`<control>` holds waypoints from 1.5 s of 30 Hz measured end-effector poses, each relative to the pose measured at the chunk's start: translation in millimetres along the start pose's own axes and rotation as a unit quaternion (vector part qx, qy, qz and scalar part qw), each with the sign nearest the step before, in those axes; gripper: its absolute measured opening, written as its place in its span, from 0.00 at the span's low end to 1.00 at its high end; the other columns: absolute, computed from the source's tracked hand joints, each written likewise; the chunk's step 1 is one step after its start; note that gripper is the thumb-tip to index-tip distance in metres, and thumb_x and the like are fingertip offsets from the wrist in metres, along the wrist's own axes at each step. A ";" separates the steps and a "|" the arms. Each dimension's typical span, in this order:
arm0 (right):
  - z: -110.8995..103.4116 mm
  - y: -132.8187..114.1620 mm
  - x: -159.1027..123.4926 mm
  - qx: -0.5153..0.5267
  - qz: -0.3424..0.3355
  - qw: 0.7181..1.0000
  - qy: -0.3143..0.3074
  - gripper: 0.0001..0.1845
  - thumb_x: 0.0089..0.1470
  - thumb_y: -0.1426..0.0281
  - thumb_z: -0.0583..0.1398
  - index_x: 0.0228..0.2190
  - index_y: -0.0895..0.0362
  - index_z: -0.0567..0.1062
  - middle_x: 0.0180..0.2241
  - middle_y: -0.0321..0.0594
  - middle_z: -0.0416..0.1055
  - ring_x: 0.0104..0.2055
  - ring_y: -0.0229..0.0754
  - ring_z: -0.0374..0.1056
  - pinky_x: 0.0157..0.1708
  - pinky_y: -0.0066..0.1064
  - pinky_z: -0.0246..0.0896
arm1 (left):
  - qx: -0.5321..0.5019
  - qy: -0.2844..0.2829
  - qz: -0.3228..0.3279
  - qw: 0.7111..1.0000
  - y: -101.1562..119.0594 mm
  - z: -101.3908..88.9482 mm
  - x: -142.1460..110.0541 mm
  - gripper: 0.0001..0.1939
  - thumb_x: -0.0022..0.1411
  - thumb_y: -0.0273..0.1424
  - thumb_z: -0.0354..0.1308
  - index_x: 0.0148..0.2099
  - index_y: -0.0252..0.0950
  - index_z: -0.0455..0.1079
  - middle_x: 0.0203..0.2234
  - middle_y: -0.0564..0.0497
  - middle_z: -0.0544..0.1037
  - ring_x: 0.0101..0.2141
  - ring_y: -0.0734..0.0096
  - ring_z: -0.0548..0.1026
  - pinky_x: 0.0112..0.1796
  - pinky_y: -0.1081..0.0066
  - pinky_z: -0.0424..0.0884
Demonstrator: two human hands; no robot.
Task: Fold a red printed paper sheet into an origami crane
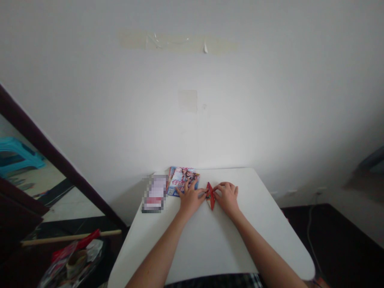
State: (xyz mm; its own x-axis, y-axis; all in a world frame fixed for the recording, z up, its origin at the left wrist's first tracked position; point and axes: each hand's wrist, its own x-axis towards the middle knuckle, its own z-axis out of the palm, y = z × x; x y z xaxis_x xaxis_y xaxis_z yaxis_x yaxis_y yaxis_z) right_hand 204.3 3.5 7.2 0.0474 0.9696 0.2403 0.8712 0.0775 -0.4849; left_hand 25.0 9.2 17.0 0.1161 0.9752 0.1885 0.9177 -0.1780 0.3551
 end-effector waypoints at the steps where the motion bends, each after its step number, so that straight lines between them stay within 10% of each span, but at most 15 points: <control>1: -0.4 -0.2 0.0 -0.001 0.002 1.000 0.001 0.08 0.59 0.62 0.61 0.39 0.45 0.80 0.51 0.41 0.67 0.60 0.54 0.54 0.63 0.63 0.35 | -0.001 0.001 -0.002 1.000 0.2 0.4 0.2 0.12 0.63 0.47 0.57 0.48 0.64 0.77 0.67 0.58 0.62 0.67 0.42 0.52 0.58 0.22 0.37; 45: -12.1 8.8 4.5 0.002 -0.049 0.999 -0.022 0.07 0.57 0.63 0.64 0.38 0.42 0.82 0.50 0.39 0.70 0.60 0.51 0.56 0.64 0.53 0.42 | 0.010 -0.012 0.032 0.999 -2.4 -6.8 -0.3 0.19 0.65 0.43 0.56 0.57 0.66 0.70 0.69 0.56 0.58 0.69 0.43 0.48 0.59 0.23 0.36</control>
State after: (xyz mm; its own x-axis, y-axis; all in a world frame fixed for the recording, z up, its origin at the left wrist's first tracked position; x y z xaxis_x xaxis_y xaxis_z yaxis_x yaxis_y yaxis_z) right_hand 218.1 5.8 14.2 -0.0593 0.9664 0.2501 0.8690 0.1733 -0.4635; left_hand 20.2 8.4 22.3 0.1844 0.9648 0.1877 0.9157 -0.2380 0.3237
